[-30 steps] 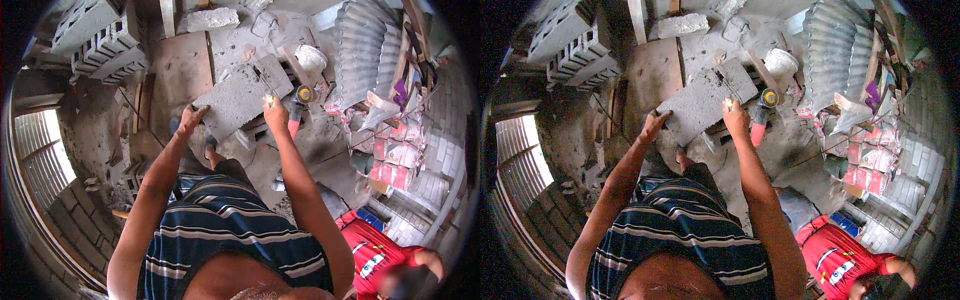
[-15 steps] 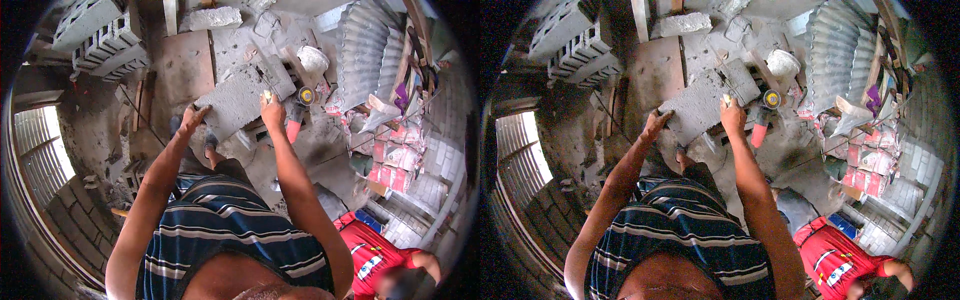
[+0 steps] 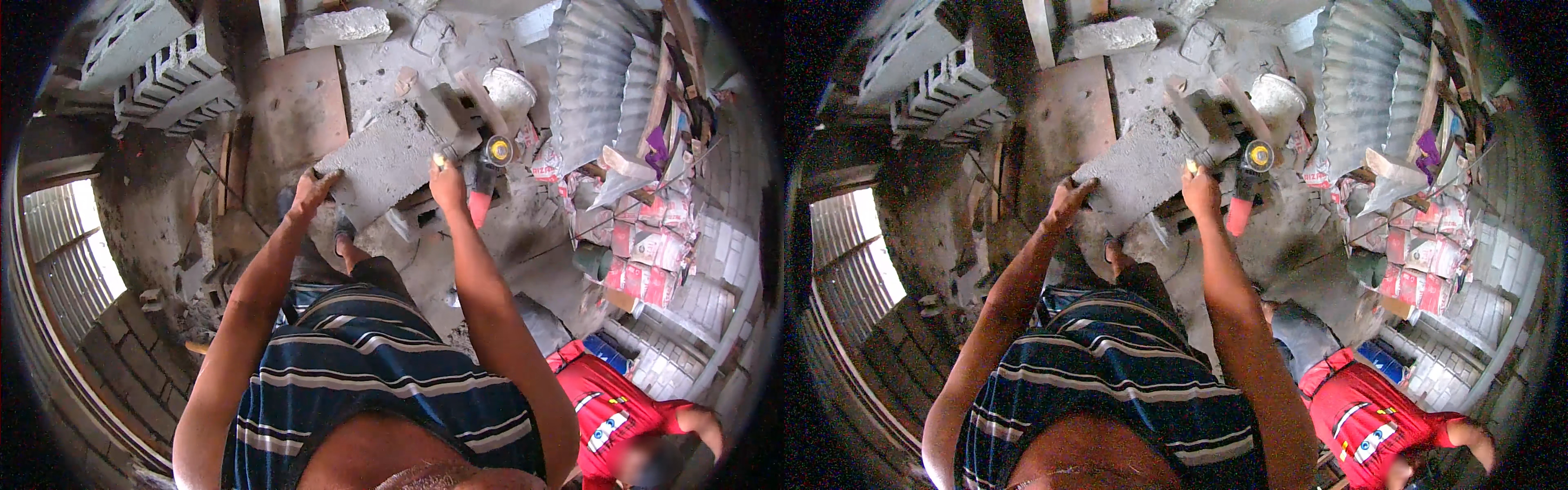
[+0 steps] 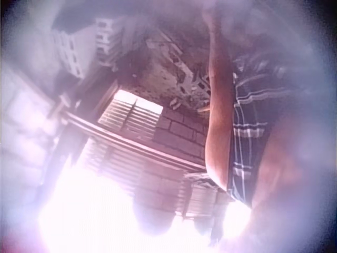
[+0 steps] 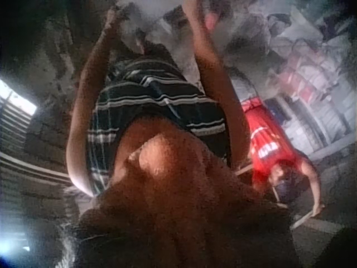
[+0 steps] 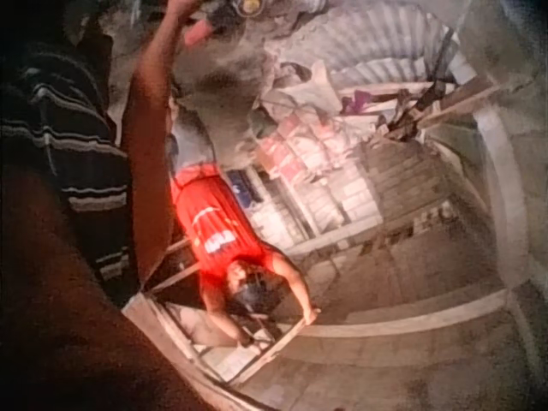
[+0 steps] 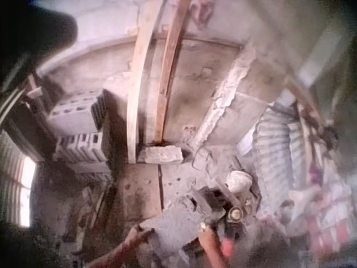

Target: The person uses a handheld angle grinder to cut and shape the edges of a concrete block, then uses a trowel to apply mortar or plaster to the block surfaces.

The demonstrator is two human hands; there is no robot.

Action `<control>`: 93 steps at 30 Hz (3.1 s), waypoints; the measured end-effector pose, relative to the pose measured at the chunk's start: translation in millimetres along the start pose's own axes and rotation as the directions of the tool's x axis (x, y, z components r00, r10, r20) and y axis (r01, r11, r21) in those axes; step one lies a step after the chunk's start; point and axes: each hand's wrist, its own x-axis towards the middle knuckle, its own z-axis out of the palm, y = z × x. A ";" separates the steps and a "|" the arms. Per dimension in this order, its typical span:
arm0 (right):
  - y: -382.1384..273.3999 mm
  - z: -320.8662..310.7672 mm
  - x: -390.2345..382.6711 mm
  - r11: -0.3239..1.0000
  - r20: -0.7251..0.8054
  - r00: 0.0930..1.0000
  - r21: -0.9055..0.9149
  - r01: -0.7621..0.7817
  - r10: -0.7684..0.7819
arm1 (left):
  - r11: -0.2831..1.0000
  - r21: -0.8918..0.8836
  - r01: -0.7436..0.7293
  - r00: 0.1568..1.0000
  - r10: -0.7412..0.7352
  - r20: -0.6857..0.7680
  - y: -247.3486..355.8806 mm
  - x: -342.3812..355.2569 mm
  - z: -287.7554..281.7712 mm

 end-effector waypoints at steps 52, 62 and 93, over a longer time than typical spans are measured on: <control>-52.4 -79.9 4.2 0.947 -0.139 0.981 0.275 0.169 -0.135 | 0.993 0.092 0.073 0.995 -0.066 -0.080 -1.3 1.6 1.8; 53.4 -14.1 -41.2 0.998 -0.057 0.996 -0.014 -0.065 0.065 | 0.990 0.138 -0.036 0.999 0.040 -0.022 -12.2 9.9 -4.6; 104.9 12.1 -54.2 0.982 -0.088 0.996 -0.190 0.008 -0.025 | 0.999 0.028 0.025 1.000 -0.025 0.009 9.2 -5.1 6.7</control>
